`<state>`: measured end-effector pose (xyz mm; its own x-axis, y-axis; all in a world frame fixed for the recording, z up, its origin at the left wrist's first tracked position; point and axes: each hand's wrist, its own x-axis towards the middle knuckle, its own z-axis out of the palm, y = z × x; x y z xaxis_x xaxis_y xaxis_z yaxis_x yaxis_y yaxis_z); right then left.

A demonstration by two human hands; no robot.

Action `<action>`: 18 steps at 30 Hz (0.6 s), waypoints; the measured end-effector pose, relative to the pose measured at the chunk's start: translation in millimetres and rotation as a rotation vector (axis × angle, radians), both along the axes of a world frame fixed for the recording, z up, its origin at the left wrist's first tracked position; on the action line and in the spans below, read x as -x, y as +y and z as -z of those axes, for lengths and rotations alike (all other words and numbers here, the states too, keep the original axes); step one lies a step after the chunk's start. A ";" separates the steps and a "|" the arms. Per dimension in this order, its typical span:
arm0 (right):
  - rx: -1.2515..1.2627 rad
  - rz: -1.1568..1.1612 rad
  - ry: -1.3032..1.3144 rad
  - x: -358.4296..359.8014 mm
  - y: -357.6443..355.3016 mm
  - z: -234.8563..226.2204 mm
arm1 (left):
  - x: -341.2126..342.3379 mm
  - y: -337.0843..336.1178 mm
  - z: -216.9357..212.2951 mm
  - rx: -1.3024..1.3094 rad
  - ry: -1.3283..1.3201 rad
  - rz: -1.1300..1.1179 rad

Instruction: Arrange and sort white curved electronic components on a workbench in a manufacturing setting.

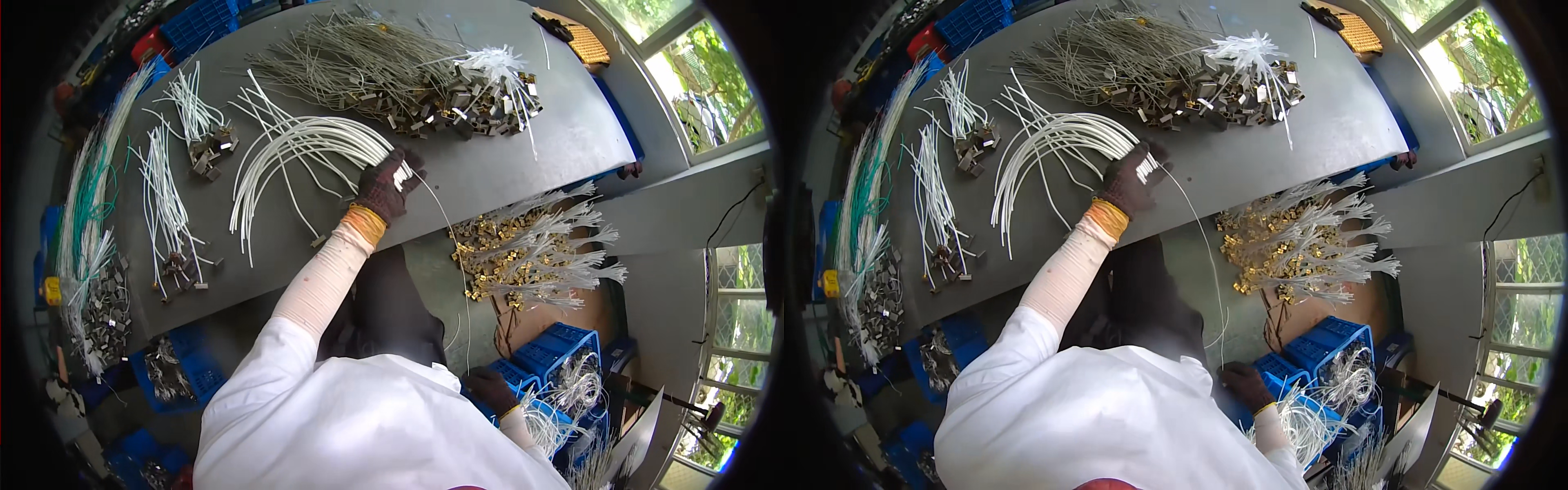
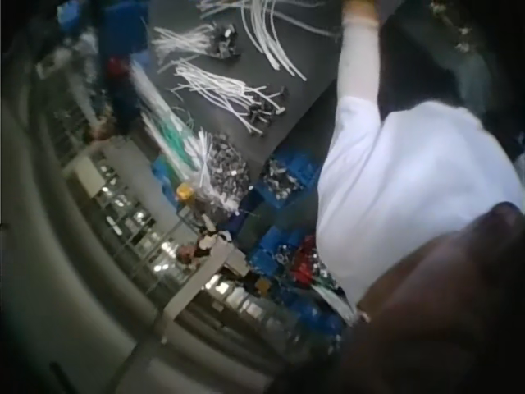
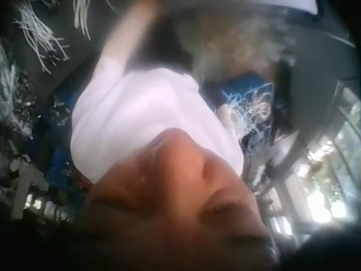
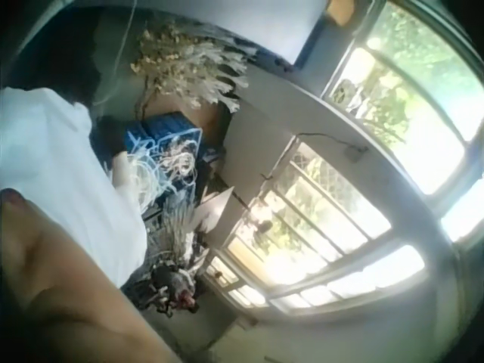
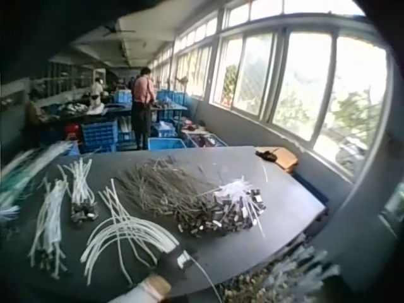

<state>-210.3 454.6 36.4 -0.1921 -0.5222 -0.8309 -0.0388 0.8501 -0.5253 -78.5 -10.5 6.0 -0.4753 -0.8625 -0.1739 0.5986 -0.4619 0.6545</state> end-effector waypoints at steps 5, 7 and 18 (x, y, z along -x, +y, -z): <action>0.095 -0.057 -0.060 6.7 -1.8 20.6 | -33.4 -24.4 -6.1 0.143 -0.006 -0.079; 0.108 -0.067 -0.081 5.0 -8.1 16.7 | -37.9 -22.6 -5.9 0.114 0.083 -0.105; 0.344 -0.366 0.093 -4.6 -17.6 -11.5 | -43.4 -25.4 -17.9 -0.138 0.335 -0.094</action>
